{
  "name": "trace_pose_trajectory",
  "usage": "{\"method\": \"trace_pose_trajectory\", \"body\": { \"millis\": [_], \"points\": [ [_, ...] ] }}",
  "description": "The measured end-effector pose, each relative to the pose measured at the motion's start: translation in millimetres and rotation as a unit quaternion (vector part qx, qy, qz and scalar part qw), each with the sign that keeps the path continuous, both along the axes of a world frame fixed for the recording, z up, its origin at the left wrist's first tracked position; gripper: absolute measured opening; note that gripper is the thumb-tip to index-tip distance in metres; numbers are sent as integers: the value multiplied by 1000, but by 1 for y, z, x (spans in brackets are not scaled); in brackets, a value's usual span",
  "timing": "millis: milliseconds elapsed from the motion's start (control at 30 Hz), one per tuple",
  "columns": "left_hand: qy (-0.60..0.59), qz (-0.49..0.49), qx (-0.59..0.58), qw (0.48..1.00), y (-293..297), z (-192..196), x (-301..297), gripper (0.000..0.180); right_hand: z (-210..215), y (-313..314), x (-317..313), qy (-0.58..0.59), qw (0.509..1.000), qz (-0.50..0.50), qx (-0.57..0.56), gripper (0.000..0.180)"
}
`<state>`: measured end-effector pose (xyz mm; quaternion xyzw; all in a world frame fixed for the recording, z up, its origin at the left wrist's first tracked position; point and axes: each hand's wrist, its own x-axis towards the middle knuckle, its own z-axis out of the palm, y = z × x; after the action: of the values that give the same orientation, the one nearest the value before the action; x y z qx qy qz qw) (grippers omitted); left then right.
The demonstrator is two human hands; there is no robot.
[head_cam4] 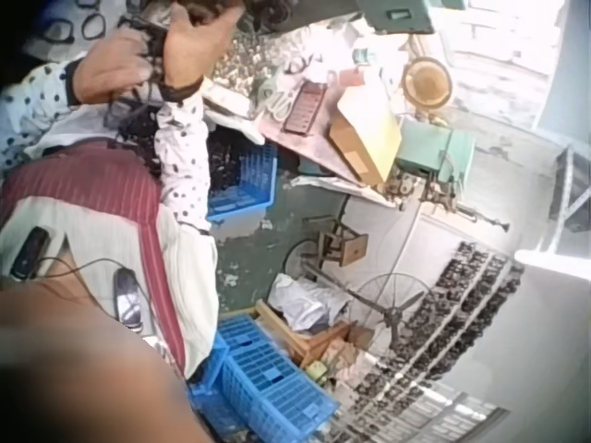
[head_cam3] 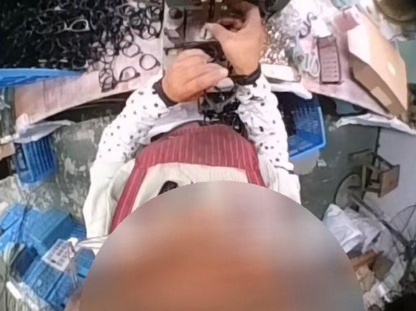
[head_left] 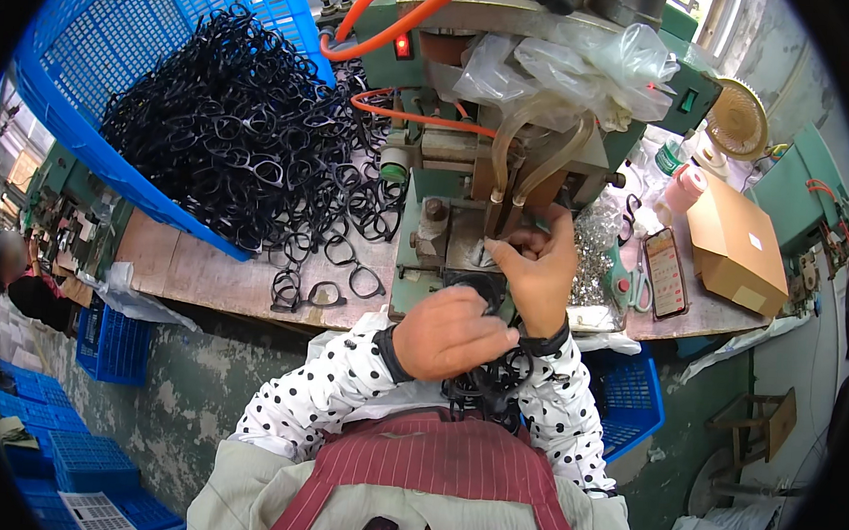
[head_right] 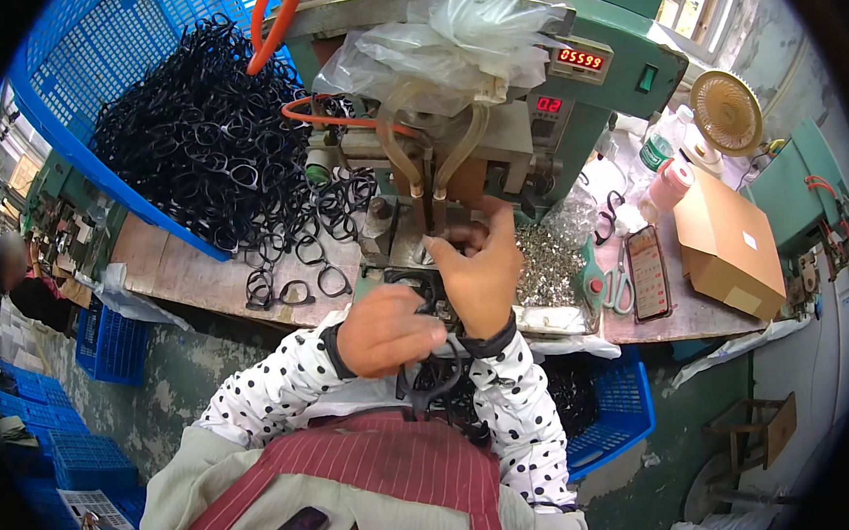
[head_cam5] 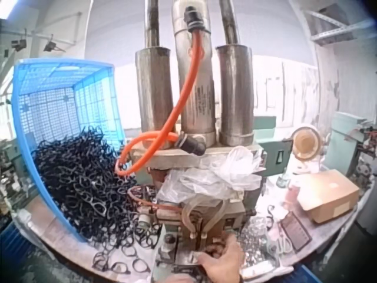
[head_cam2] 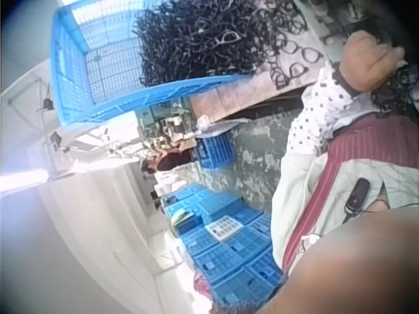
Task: The person repeatedly picks up black eyeglass frames from a blue basket, places them into a press machine, and removes them after processing. The person also handles small metal components from a tray and places them into the frames.
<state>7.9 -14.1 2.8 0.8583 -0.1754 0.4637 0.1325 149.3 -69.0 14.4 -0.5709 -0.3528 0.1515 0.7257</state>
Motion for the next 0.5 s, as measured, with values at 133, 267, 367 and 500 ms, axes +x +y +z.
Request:
{"method": "trace_pose_trajectory", "body": {
  "millis": [133,267,367,500],
  "points": [
    [17,-26,15,999,0,10,-2,40,-1,-2,2,33,999,12,-17,55],
    [95,-60,-8,994,13,1,8,46,-21,-14,40,-79,987,-123,-73,41],
    [101,-68,-16,992,19,-6,12,50,-77,-41,106,-323,851,-321,-260,38],
    [115,-73,-24,990,19,-7,12,52,-78,-79,118,-166,918,-189,-307,29]
  ]
}}
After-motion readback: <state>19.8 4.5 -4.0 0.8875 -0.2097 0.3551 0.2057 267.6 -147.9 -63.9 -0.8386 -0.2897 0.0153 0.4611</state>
